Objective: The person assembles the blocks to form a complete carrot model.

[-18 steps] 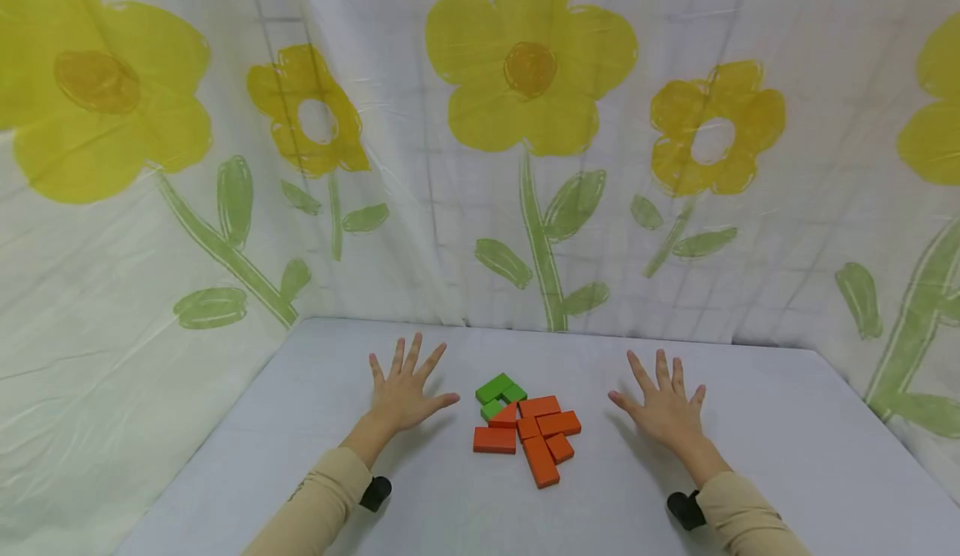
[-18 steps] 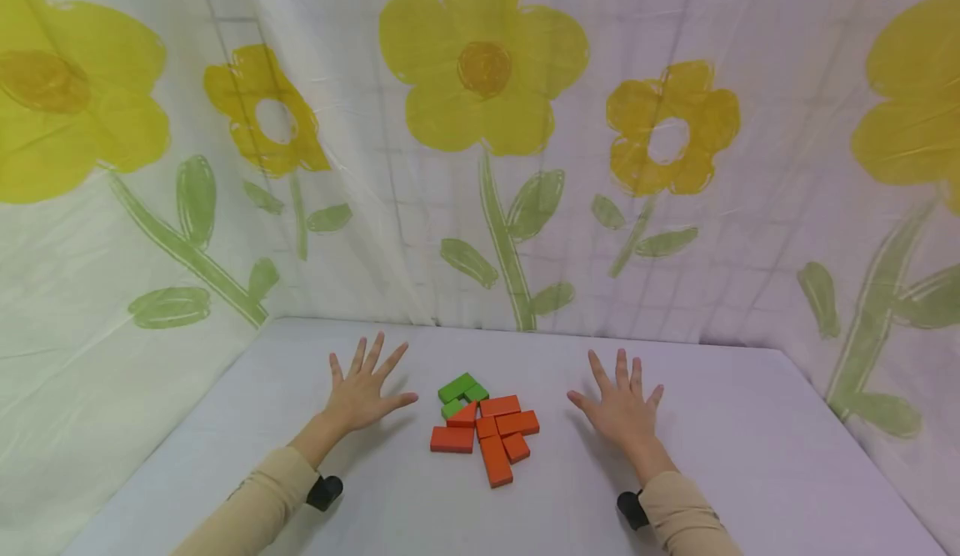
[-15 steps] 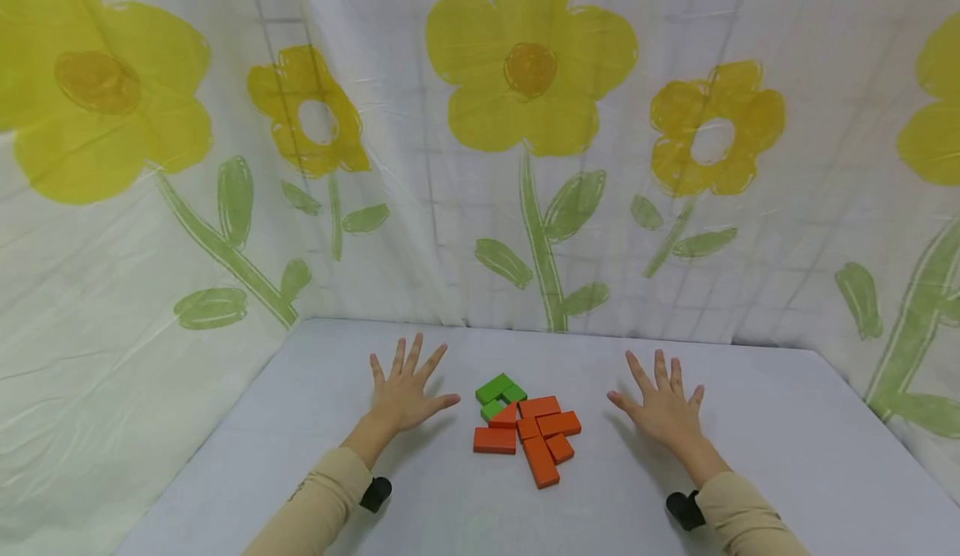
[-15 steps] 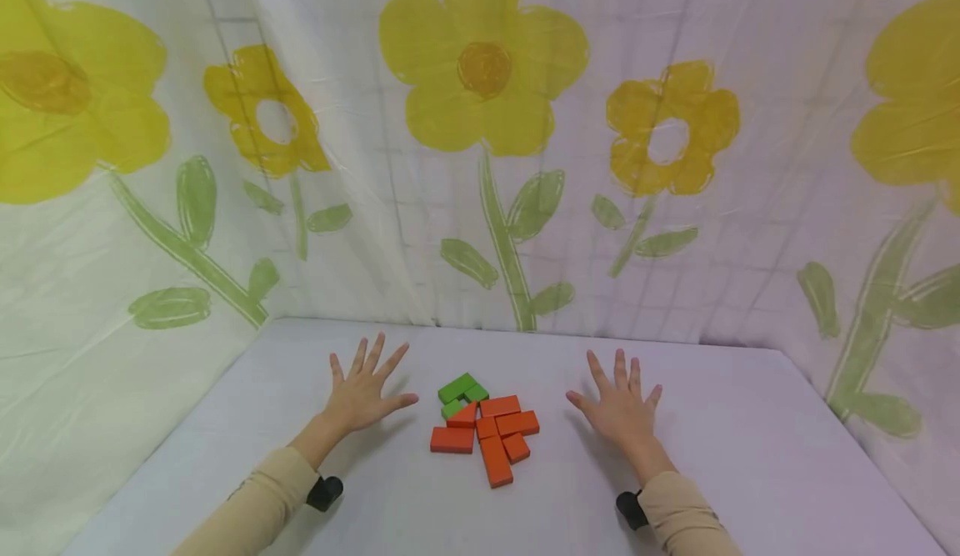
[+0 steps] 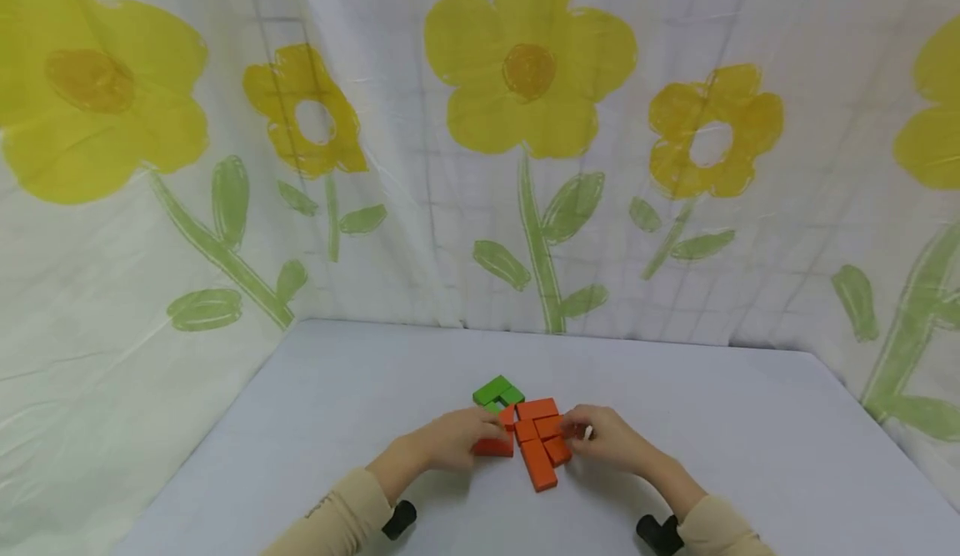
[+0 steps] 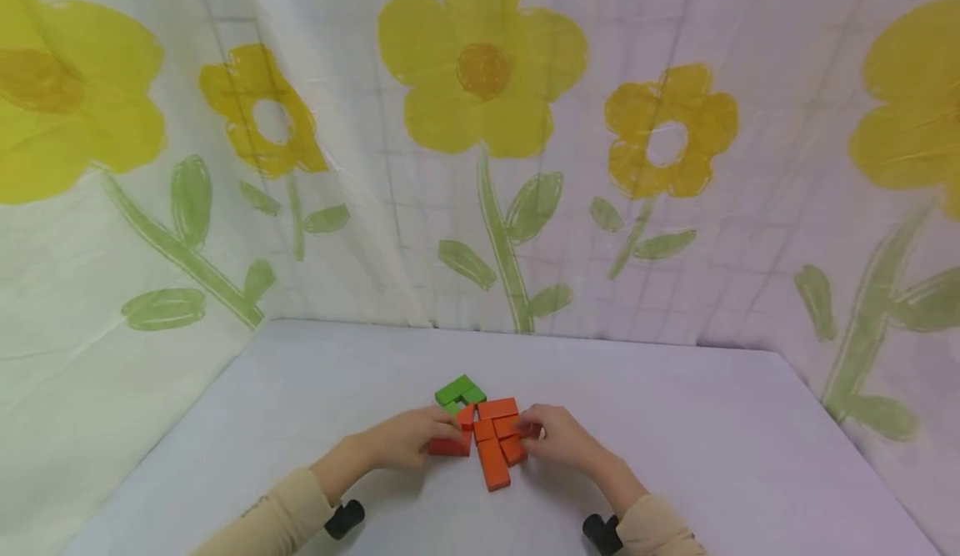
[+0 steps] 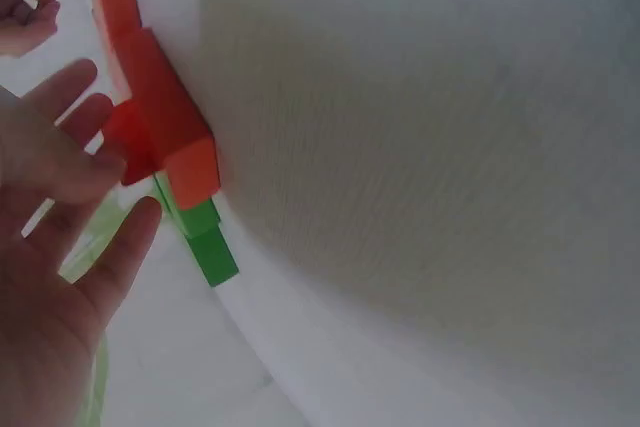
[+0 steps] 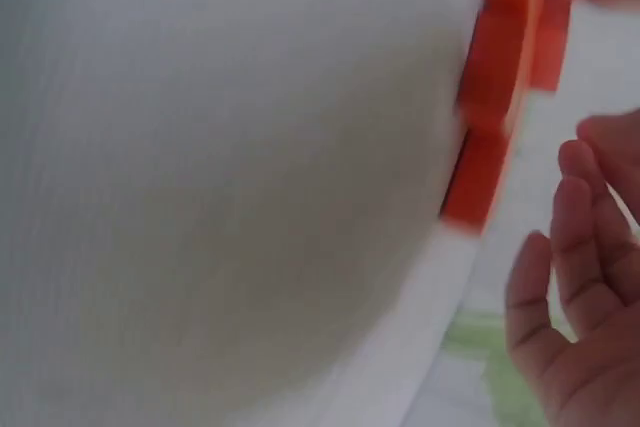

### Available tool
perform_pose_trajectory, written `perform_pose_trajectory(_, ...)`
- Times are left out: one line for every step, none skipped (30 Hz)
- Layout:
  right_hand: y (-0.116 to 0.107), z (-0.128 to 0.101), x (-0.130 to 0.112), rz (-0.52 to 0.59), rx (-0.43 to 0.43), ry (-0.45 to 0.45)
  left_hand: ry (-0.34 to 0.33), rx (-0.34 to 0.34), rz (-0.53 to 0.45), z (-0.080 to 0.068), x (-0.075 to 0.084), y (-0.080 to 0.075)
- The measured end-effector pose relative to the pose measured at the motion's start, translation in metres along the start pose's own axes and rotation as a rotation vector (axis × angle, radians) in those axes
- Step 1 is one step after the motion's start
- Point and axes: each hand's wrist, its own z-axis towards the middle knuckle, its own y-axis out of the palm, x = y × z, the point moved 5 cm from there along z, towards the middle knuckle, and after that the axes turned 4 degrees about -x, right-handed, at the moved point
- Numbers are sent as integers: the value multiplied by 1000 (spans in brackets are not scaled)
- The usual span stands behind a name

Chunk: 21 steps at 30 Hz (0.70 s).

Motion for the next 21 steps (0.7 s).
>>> perform_pose_trajectory(5, 1, -5, 4, -34, -9, -11, -26, 16, 1, 2, 2)
perform_pose_trajectory(9, 2, -9, 1, -66, -6, -24, -47, 27, 1, 4, 4)
perform_pose_trajectory(14, 2, -13, -5, -98, 4, -33, -61, 34, 1, 5, 5)
perform_pose_trajectory(17, 2, -16, -19, -128, 16, -41, -71, 39, 0, 6, 7)
perform_pose_trajectory(21, 1, -18, -49, -152, 30, -46, -82, 38, 0, 7, 8)
perform_pose_trajectory(24, 1, -19, -87, -172, 43, -52, -91, 36, -1, 7, 9)
perform_pose_trajectory(26, 0, -20, -127, -184, 44, -55, -99, 39, -2, 8, 9)
perform_pose_trajectory(28, -1, -21, -156, -190, 46, -56, -107, 44, -2, 9, 10)
perform_pose_trajectory(29, -2, -21, -184, -191, 42, -52, -112, 58, -3, 10, 10)
perform_pose_trajectory(29, -3, -22, -211, -188, 32, -44, -113, 77, -3, 12, 10)
perform_pose_trajectory(30, -4, -22, -237, -181, 16, -41, -116, 100, -3, 12, 10)
perform_pose_trajectory(30, -5, -23, -255, -173, 0, -38, -114, 127, -4, 13, 10)
perform_pose_trajectory(30, -6, -24, -271, -162, -23, -32, -106, 154, -4, 14, 9)
perform_pose_trajectory(30, -6, -25, -285, -154, -37, -29, -99, 177, -5, 14, 9)
perform_pose_trajectory(30, -7, -26, -305, -148, -57, -23, -90, 197, -5, 14, 8)
perform_pose_trajectory(30, -8, -28, -323, -144, -75, -17, -82, 210, -6, 14, 7)
perform_pose_trajectory(30, -8, -29, -335, -144, -81, -14, -76, 204, -7, 14, 6)
perform_pose_trajectory(30, -9, -31, -342, -146, -82, -11, -67, 184, -8, 13, 5)
perform_pose_trajectory(31, -9, -32, -348, -147, -81, -8, -64, 157, -8, 13, 4)
perform_pose_trajectory(31, -9, -33, -347, -150, -67, -13, -71, 127, -8, 12, 3)
perform_pose_trajectory(31, -10, -34, -349, -151, -61, -13, -80, 95, -7, 12, 2)
